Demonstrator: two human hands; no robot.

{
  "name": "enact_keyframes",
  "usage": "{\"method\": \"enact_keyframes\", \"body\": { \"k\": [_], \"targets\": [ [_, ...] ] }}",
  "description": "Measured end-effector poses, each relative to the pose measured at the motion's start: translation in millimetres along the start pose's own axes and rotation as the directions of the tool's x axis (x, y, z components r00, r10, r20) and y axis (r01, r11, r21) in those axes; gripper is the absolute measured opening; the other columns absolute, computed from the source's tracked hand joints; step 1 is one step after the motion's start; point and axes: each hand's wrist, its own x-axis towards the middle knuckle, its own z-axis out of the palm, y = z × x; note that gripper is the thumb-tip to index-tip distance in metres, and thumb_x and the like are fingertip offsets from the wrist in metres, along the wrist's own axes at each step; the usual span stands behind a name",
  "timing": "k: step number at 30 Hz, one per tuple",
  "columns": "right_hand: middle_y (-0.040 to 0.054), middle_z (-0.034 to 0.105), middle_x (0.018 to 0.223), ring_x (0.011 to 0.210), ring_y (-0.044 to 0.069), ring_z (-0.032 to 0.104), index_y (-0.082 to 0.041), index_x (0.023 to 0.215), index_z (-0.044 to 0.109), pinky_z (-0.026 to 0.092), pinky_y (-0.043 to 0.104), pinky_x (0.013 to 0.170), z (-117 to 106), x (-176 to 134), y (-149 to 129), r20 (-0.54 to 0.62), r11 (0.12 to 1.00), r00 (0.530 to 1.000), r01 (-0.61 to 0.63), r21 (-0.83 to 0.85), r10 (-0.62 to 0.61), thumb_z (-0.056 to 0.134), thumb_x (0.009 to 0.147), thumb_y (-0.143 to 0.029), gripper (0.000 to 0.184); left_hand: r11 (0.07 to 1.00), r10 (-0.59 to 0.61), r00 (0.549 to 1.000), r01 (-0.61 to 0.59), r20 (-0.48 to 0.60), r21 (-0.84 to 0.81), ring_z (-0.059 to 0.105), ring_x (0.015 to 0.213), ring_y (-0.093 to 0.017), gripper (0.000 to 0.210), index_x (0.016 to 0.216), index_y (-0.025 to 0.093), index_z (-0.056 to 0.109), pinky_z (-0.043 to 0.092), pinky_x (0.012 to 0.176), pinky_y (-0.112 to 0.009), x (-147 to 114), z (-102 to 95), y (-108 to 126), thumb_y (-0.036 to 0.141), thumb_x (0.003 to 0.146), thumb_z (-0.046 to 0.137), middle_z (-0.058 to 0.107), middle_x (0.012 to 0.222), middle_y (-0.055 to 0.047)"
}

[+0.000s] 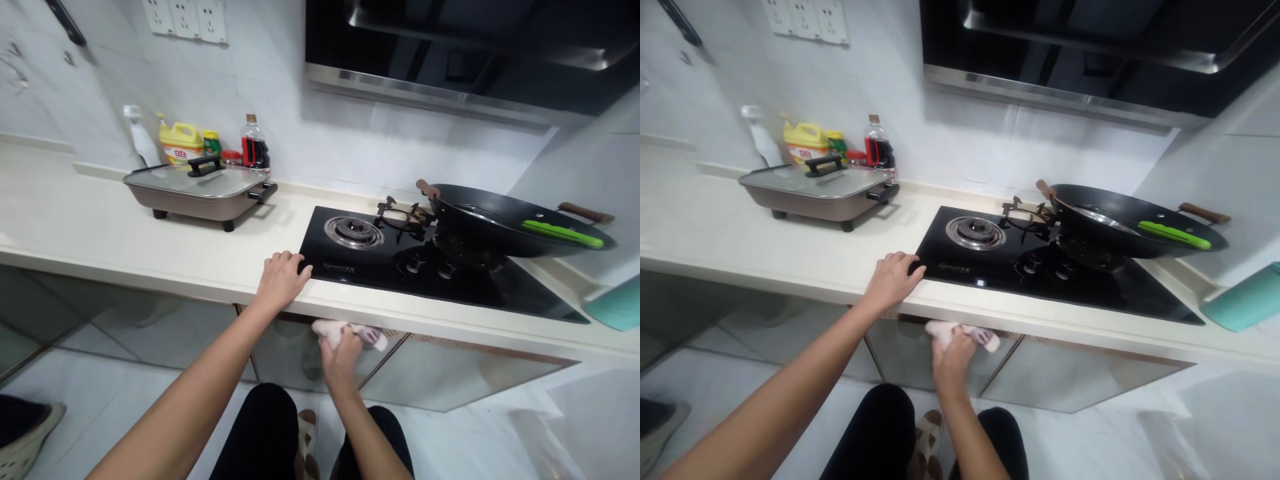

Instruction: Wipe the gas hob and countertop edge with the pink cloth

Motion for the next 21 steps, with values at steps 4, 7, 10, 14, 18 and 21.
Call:
{"method": "enact_keyframes", "body": {
  "k": [4,7,10,14,18,21],
  "targets": [
    [0.0165,0.063,0.124,0.117,0.039,0.054,-0.028,0.135,0.062,0.037,0.062,0.102,27.3,-6.6,-75.1,0.341,0.96,0.933,0.189,-0.206,-0.11,0.074,0.082,-0.028,0.054,1.0,-0.005,1.0,0.005,-0.016,-0.026,0.057,0.117,-0.032,0.037,0.121,0.02,0.072,0.042,0.101,-0.046,-0.4,2.3,-1.1,0.045,0.101,0.053,0.07,0.121,-0.013],
    [0.0112,0.067,0.122,0.116,0.036,0.055,-0.035,0.138,0.061,0.032,0.065,0.106,33.9,-4.9,-106.2,0.473,0.9,0.834,0.402,-0.17,-0.283,0.076,0.082,-0.028,0.058,0.999,-0.017,1.0,0.016,-0.02,-0.048,0.057,0.118,-0.032,0.036,0.12,0.019,0.072,0.041,0.101,-0.047,-0.7,2.0,-1.7,0.044,0.101,0.055,0.071,0.121,-0.013],
    [0.0088,0.069,0.121,0.118,0.035,0.053,-0.036,0.134,0.064,0.033,0.061,0.106,31.6,-2.4,-106.5,0.493,0.853,0.781,0.504,-0.134,-0.383,0.075,0.081,-0.023,0.056,0.996,-0.034,0.999,0.033,-0.01,-0.083,0.056,0.119,-0.032,0.035,0.119,0.02,0.073,0.041,0.103,-0.047,-1.6,0.1,-1.7,0.044,0.101,0.055,0.071,0.122,-0.013],
    [0.0129,0.068,0.121,0.113,0.035,0.054,-0.033,0.137,0.065,0.033,0.063,0.106,12.4,0.1,-66.1,0.415,0.859,0.838,0.466,-0.21,-0.353,0.069,0.079,-0.012,0.062,0.993,-0.04,0.999,0.04,0.004,-0.115,0.057,0.119,-0.031,0.032,0.118,0.022,0.073,0.041,0.103,-0.046,-2.3,-1.9,-1.1,0.042,0.1,0.056,0.071,0.121,-0.012],
    [0.0126,0.067,0.115,0.112,0.036,0.053,-0.03,0.126,0.071,0.039,0.061,0.103,-26.4,5.7,12.1,0.188,0.875,0.911,0.407,-0.263,-0.368,0.067,0.073,-0.012,0.056,0.99,-0.051,0.999,0.052,0.011,-0.134,0.055,0.12,-0.032,0.033,0.119,0.022,0.073,0.04,0.104,-0.048,-1.3,-1.6,-1.3,0.042,0.1,0.056,0.071,0.121,-0.013],
    [0.0144,0.065,0.11,0.111,0.037,0.053,-0.024,0.112,0.073,0.041,0.062,0.101,-66.8,16.0,79.8,0.07,0.913,0.953,0.304,-0.273,-0.296,0.067,0.072,-0.02,0.041,0.989,-0.048,0.999,0.051,0.024,-0.138,0.055,0.12,-0.033,0.035,0.12,0.021,0.073,0.039,0.104,-0.048,-0.5,-1.0,-1.4,0.043,0.1,0.055,0.07,0.123,-0.013]
  ]
}}
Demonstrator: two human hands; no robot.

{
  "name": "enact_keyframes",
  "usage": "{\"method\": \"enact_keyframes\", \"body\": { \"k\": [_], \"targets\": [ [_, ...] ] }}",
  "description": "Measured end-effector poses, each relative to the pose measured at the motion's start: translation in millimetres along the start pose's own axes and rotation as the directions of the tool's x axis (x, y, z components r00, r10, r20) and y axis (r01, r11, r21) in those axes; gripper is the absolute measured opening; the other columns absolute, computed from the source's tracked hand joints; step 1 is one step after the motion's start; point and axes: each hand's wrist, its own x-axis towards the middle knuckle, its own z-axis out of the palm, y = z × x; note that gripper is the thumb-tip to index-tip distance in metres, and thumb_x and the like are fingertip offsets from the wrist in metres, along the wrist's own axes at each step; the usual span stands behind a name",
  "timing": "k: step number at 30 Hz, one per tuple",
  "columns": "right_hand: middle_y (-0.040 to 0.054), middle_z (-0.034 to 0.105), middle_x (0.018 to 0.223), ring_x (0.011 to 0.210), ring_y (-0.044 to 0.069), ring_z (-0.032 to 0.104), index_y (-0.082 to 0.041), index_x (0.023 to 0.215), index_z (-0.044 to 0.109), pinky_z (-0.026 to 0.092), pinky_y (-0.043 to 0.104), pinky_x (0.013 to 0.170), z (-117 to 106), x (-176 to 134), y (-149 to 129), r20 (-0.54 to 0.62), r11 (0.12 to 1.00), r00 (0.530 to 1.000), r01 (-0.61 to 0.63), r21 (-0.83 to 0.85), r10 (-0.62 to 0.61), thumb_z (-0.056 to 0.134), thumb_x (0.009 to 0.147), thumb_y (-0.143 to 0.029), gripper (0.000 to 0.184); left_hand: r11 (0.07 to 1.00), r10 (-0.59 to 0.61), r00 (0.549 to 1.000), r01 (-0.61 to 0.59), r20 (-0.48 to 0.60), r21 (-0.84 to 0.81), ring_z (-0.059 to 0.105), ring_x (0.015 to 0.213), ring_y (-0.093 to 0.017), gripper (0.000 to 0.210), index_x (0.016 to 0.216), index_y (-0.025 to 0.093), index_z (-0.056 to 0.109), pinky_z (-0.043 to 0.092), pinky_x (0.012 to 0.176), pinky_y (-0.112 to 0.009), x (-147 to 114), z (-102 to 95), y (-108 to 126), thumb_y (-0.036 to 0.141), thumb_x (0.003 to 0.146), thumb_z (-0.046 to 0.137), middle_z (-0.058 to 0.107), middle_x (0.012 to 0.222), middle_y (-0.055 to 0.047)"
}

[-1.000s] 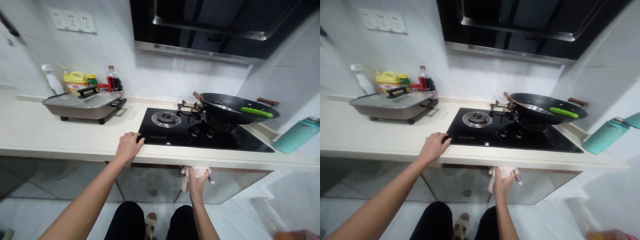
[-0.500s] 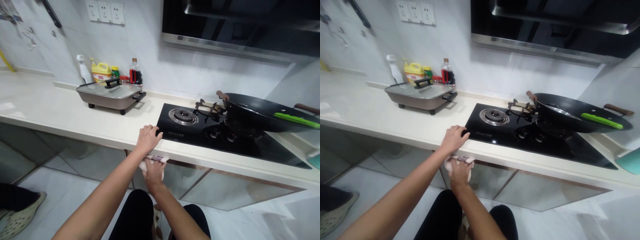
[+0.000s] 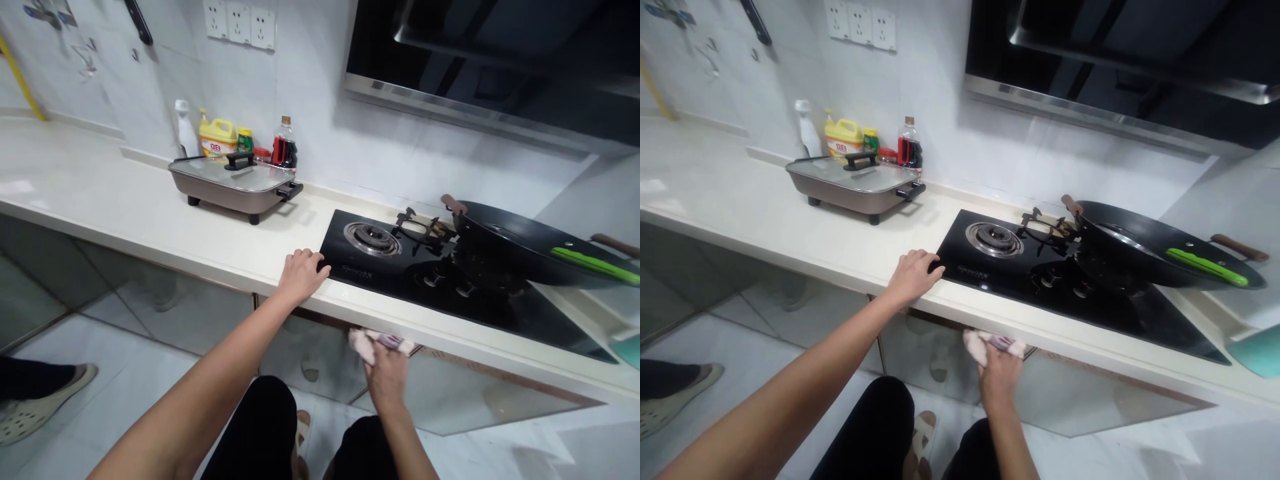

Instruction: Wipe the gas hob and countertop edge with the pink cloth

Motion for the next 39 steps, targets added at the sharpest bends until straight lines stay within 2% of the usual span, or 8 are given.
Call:
{"method": "enact_keyframes", "body": {
  "k": [5,13,17,21,23,26,30,39],
  "targets": [
    [0.0169,0.064,0.101,0.109,0.039,0.054,-0.02,0.101,0.07,0.042,0.067,0.099,-37.8,-4.9,76.8,-0.052,0.979,0.978,-0.2,0.047,0.203,0.068,0.07,-0.03,0.032,0.999,0.01,1.0,-0.01,-0.005,0.041,0.056,0.119,-0.033,0.036,0.121,0.019,0.072,0.04,0.103,-0.047,-0.5,-0.8,1.5,0.042,0.1,0.053,0.07,0.123,-0.014],
    [0.0084,0.068,0.118,0.113,0.031,0.062,-0.027,0.104,0.068,0.048,0.05,0.103,-97.6,-8.0,31.6,-0.011,0.812,0.906,-0.373,0.449,0.423,0.065,0.07,-0.043,0.038,0.997,0.023,1.0,-0.021,-0.021,0.071,0.057,0.119,-0.032,0.035,0.121,0.02,0.072,0.04,0.102,-0.045,-1.3,-1.2,0.6,0.041,0.1,0.053,0.07,0.122,-0.013],
    [0.0069,0.069,0.12,0.113,0.031,0.063,-0.027,0.108,0.068,0.046,0.048,0.106,-150.1,-4.1,18.0,-0.213,0.809,0.822,-0.411,0.421,0.528,0.068,0.064,-0.043,0.047,0.997,0.026,0.999,-0.024,-0.023,0.071,0.056,0.12,-0.032,0.036,0.121,0.02,0.072,0.04,0.102,-0.045,-1.3,-1.6,0.6,0.042,0.101,0.052,0.07,0.124,-0.013],
    [0.015,0.055,0.141,0.13,0.036,0.055,-0.019,0.126,0.066,0.043,0.05,0.111,-186.8,34.0,22.8,-0.508,0.896,0.738,-0.354,0.268,0.443,0.068,0.072,-0.047,0.06,0.997,0.021,1.0,-0.02,-0.006,0.08,0.057,0.12,-0.032,0.037,0.122,0.018,0.071,0.041,0.102,-0.046,-1.3,-2.7,1.0,0.041,0.1,0.052,0.07,0.124,-0.013],
    [0.02,0.05,0.144,0.134,0.039,0.05,-0.014,0.127,0.067,0.043,0.051,0.11,-186.4,61.2,28.0,-0.493,0.921,0.781,-0.365,0.136,0.383,0.064,0.076,-0.047,0.061,0.996,0.023,1.0,-0.021,-0.014,0.085,0.057,0.12,-0.033,0.036,0.122,0.019,0.071,0.041,0.102,-0.046,-1.5,-2.3,0.6,0.04,0.1,0.052,0.07,0.124,-0.013],
    [0.0221,0.056,0.141,0.132,0.042,0.05,-0.013,0.123,0.071,0.038,0.059,0.11,-166.6,95.7,27.6,-0.243,0.91,0.895,-0.405,-0.095,0.373,0.053,0.082,-0.045,0.055,0.996,0.03,0.999,-0.027,-0.033,0.083,0.057,0.118,-0.033,0.036,0.122,0.019,0.072,0.041,0.101,-0.046,-2.0,-0.5,-0.8,0.04,0.1,0.052,0.07,0.124,-0.013],
    [0.0187,0.053,0.151,0.135,0.042,0.048,-0.016,0.134,0.067,0.034,0.06,0.11,-135.4,112.4,-7.8,0.02,0.905,0.934,-0.339,-0.258,0.356,0.043,0.094,-0.048,0.056,0.995,0.053,0.998,-0.049,-0.043,0.091,0.058,0.116,-0.033,0.038,0.123,0.018,0.071,0.041,0.1,-0.046,-2.0,2.0,-2.0,0.041,0.1,0.05,0.07,0.121,-0.014],
    [0.0222,0.044,0.16,0.141,0.044,0.042,-0.016,0.144,0.06,0.031,0.061,0.111,-98.8,116.3,-131.7,0.16,0.995,0.984,-0.073,-0.071,0.083,0.049,0.099,-0.053,0.059,0.997,0.048,0.992,-0.055,-0.114,-0.062,0.059,0.121,-0.032,0.034,0.117,0.02,0.073,0.044,0.107,-0.051,0.6,-1.7,-11.9,0.043,0.098,0.056,0.069,0.124,-0.013]
  ]
}}
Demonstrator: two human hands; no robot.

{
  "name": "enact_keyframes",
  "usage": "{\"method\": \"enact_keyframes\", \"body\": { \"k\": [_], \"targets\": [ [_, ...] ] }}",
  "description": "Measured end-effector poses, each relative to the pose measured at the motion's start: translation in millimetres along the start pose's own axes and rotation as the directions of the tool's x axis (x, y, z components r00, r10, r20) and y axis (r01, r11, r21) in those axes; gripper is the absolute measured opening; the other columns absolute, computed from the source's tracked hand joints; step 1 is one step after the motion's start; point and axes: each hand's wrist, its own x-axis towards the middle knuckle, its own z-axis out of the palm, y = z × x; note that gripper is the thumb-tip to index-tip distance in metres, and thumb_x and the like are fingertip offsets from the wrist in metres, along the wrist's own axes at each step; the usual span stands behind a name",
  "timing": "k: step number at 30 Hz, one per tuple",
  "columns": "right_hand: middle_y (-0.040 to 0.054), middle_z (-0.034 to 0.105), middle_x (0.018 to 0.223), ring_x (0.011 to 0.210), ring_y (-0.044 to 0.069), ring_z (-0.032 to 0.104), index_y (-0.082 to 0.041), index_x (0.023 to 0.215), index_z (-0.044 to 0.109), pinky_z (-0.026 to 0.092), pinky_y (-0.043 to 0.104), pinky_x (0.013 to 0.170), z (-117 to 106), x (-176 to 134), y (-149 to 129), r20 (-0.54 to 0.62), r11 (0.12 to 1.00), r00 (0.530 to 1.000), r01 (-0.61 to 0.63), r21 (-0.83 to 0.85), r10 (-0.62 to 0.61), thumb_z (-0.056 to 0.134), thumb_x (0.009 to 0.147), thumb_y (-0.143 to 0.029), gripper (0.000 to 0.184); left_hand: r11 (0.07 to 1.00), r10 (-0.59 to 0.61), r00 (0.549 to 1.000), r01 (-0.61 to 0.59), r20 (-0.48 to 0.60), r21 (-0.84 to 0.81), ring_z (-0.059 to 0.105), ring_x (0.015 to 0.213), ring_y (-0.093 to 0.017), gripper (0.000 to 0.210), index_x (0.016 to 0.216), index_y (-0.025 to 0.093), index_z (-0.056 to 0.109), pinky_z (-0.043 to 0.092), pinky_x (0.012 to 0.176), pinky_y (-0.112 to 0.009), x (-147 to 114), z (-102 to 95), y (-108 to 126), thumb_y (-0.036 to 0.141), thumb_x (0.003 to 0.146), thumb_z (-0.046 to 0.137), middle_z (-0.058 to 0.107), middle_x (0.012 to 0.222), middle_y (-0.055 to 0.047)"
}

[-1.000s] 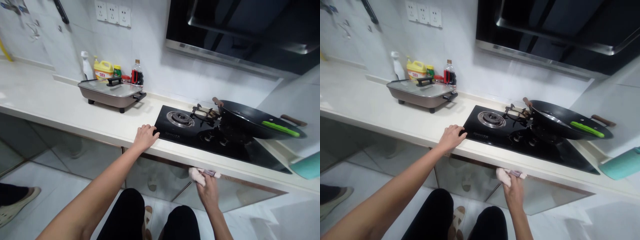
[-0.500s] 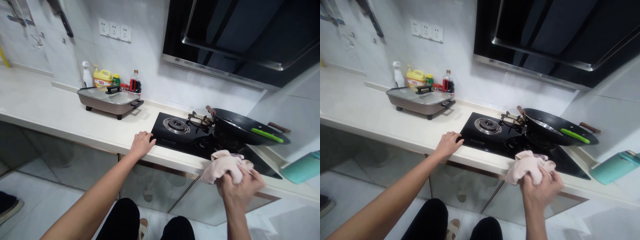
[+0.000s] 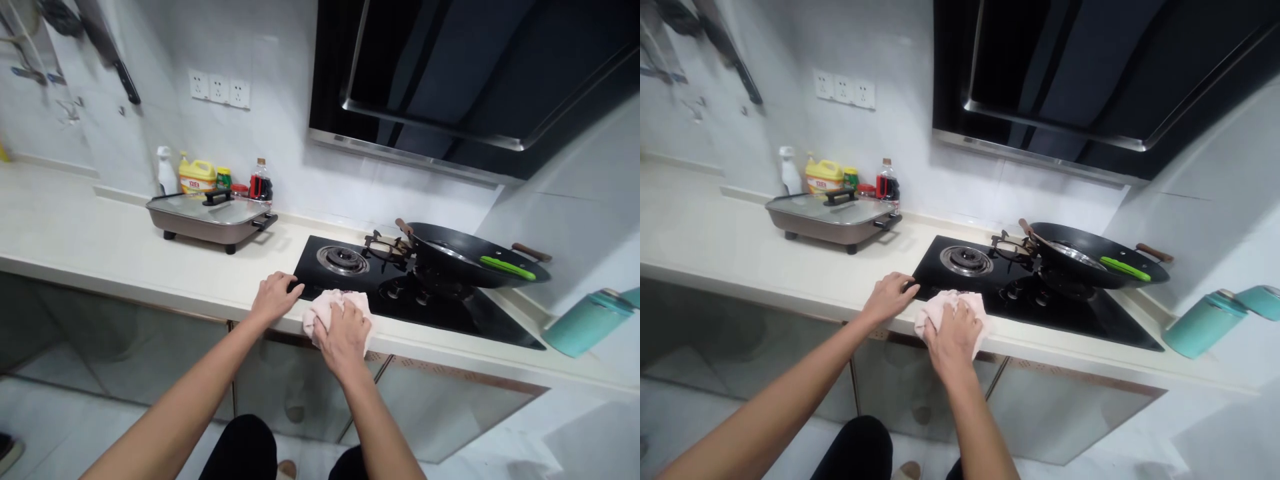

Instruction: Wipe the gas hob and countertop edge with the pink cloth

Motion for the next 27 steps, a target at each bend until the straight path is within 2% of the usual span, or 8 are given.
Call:
{"method": "enact_keyframes", "body": {
  "k": [3,5,9,13,17,20,24,27],
  "targets": [
    [0.0202,0.04,0.164,0.15,0.042,0.034,-0.018,0.151,0.051,0.026,0.063,0.117,-5.6,1.5,14.1,0.083,0.972,0.992,0.07,0.225,-0.091,0.053,0.096,-0.052,0.065,0.985,0.128,0.972,-0.149,-0.197,-0.092,0.055,0.132,-0.031,0.028,0.116,0.021,0.072,0.045,0.111,-0.049,-10.1,0.5,13.3,0.035,0.095,0.059,0.061,0.137,-0.013],
    [0.0152,0.044,0.163,0.152,0.033,0.037,-0.023,0.155,0.043,0.029,0.057,0.121,-10.1,6.4,38.8,0.118,0.872,0.978,0.095,0.481,-0.172,0.05,0.096,-0.048,0.064,0.94,0.275,0.924,-0.316,-0.265,-0.126,0.051,0.137,-0.03,0.028,0.117,0.022,0.071,0.043,0.114,-0.049,-20.9,5.2,35.5,0.033,0.095,0.06,0.056,0.145,-0.013],
    [0.0134,0.063,0.143,0.127,0.024,0.064,-0.023,0.145,0.044,0.051,0.045,0.105,-18.9,26.4,101.5,0.128,0.61,0.991,-0.078,0.789,-0.038,0.046,0.094,-0.049,0.057,0.87,0.455,0.875,-0.476,-0.165,-0.127,0.044,0.145,-0.032,0.035,0.127,0.022,0.069,0.038,0.117,-0.052,-38.2,19.8,92.1,0.036,0.096,0.062,0.051,0.156,-0.014],
    [0.0116,0.071,0.124,0.108,0.024,0.069,-0.023,0.119,0.061,0.054,0.042,0.097,-32.4,50.3,156.5,-0.077,0.786,0.992,-0.033,0.617,0.102,0.044,0.091,-0.051,0.044,0.867,0.489,0.844,-0.499,0.218,-0.013,0.049,0.136,-0.038,0.049,0.125,0.025,0.071,0.037,0.111,-0.062,-37.6,27.5,123.3,0.061,0.092,0.065,0.057,0.15,-0.014],
    [0.0126,0.07,0.116,0.106,0.029,0.063,-0.023,0.103,0.069,0.047,0.05,0.102,-28.7,62.5,181.2,-0.139,0.863,0.978,-0.064,0.501,0.153,0.047,0.085,-0.046,0.037,0.865,0.418,0.815,-0.492,0.402,0.1,0.04,0.142,-0.046,0.078,0.144,0.031,0.06,0.029,0.111,-0.071,-33.2,32.7,130.3,0.082,0.085,0.06,0.044,0.162,-0.015],
    [0.0111,0.069,0.114,0.109,0.032,0.059,-0.025,0.099,0.073,0.043,0.055,0.102,-9.2,61.4,185.6,-0.1,0.93,0.99,-0.058,0.363,0.101,0.048,0.084,-0.043,0.034,0.831,0.442,0.802,-0.535,0.402,0.153,0.041,0.139,-0.047,0.078,0.139,0.03,0.063,0.028,0.11,-0.069,-39.0,43.0,134.8,0.082,0.081,0.064,0.05,0.156,-0.015],
    [0.0107,0.065,0.128,0.114,0.032,0.057,-0.027,0.11,0.075,0.046,0.053,0.097,13.1,61.3,199.2,-0.033,0.995,0.998,-0.044,0.094,0.047,0.036,0.092,-0.044,0.046,0.77,0.563,0.79,-0.608,0.242,0.193,0.054,0.12,-0.039,0.058,0.126,0.026,0.068,0.035,0.104,-0.059,-55.0,60.5,140.6,0.067,0.085,0.072,0.062,0.134,-0.013],
    [0.0107,0.065,0.131,0.116,0.032,0.057,-0.027,0.113,0.075,0.047,0.052,0.096,18.7,62.9,211.7,-0.026,0.997,0.999,-0.027,0.07,0.029,0.033,0.094,-0.048,0.05,0.741,0.63,0.763,-0.647,0.148,0.18,0.058,0.105,-0.034,0.052,0.12,0.023,0.068,0.04,0.095,-0.053,-61.1,67.0,136.2,0.06,0.084,0.076,0.065,0.116,-0.011]
  ]
}}
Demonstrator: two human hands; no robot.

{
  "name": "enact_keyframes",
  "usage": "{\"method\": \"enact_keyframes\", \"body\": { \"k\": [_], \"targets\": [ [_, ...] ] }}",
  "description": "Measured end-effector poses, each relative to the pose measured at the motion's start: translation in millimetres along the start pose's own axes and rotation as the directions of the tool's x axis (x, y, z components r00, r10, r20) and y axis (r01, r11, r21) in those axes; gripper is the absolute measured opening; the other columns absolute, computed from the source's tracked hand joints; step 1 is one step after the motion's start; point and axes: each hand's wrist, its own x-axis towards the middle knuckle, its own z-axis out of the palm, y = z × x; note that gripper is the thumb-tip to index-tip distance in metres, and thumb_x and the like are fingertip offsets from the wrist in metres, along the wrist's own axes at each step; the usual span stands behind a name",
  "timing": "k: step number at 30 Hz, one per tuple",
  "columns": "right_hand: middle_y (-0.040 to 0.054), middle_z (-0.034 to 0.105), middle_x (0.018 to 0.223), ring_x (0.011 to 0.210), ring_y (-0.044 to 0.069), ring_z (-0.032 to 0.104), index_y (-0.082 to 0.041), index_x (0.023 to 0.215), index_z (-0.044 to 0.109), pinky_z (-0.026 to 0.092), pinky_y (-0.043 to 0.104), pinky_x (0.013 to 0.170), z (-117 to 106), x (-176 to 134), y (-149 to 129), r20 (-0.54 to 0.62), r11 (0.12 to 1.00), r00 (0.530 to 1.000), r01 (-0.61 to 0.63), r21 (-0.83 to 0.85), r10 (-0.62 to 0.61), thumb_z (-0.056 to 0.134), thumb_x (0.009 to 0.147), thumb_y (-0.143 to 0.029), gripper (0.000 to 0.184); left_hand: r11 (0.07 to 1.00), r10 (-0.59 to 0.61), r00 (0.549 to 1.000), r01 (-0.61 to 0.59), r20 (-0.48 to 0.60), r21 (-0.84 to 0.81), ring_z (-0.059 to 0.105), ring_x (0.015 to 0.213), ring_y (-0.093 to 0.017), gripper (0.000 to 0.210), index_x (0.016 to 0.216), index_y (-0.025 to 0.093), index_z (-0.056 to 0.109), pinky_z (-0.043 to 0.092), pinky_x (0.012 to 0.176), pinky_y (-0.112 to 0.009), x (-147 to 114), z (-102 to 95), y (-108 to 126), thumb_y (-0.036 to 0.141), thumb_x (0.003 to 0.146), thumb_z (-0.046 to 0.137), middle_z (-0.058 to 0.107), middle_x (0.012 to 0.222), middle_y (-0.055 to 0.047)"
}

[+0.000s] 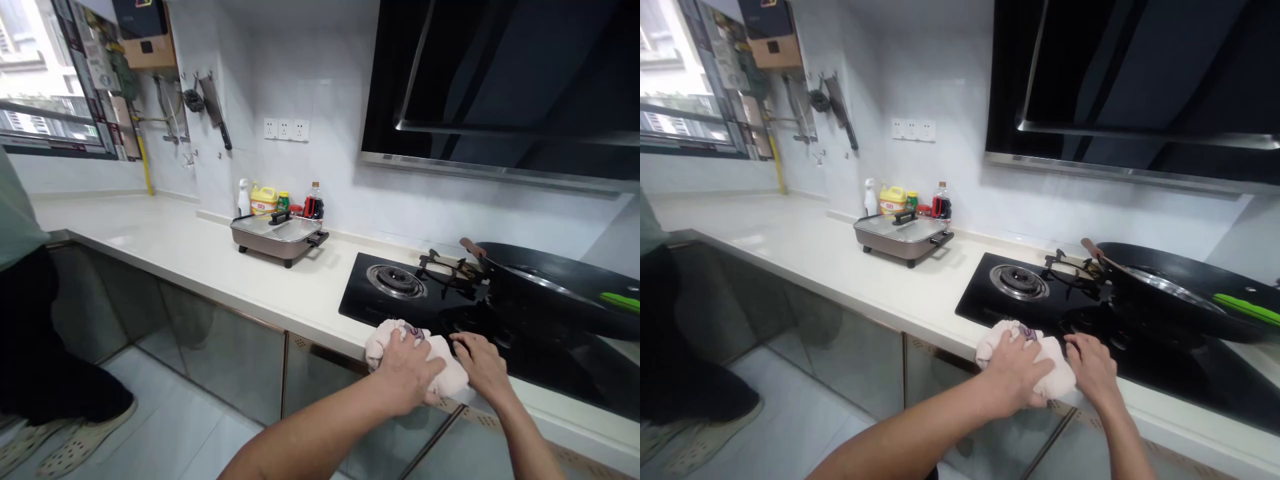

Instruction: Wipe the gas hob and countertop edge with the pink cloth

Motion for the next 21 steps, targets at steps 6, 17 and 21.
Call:
{"method": "enact_keyframes", "body": {
  "k": [6,17,21],
  "targets": [
    [0.0077,0.065,0.133,0.118,0.033,0.059,-0.03,0.116,0.073,0.048,0.052,0.098,0.2,-6.9,2.1,-0.018,0.999,1.0,0.008,-0.048,-0.009,0.035,0.095,-0.052,0.048,0.998,-0.049,0.998,0.047,-0.046,-0.038,0.06,0.1,-0.031,0.067,0.123,0.024,0.067,0.042,0.087,-0.048,-29.7,-6.8,-46.1,0.067,0.074,0.083,0.069,0.114,-0.012],
    [0.0097,0.064,0.137,0.122,0.034,0.057,-0.027,0.123,0.071,0.047,0.053,0.098,-6.4,-11.2,-8.1,0.01,0.998,1.0,0.021,-0.057,-0.02,0.031,0.096,-0.053,0.054,0.884,-0.467,0.862,0.449,0.196,0.13,0.047,0.141,-0.044,0.094,0.141,0.03,0.06,0.028,0.114,-0.066,-153.2,-82.6,-181.0,0.062,0.059,0.094,0.055,0.153,-0.016],
    [0.0105,0.064,0.136,0.121,0.034,0.056,-0.026,0.122,0.071,0.047,0.053,0.098,-9.9,-13.9,-14.9,-0.008,0.999,0.999,0.034,-0.038,-0.034,0.032,0.096,-0.053,0.054,0.772,-0.632,0.727,0.557,0.269,0.306,0.031,0.15,-0.05,0.107,0.15,0.033,0.051,0.026,0.115,-0.071,-189.9,-111.3,-211.3,0.04,0.055,0.099,0.04,0.166,-0.016]
  ]
}}
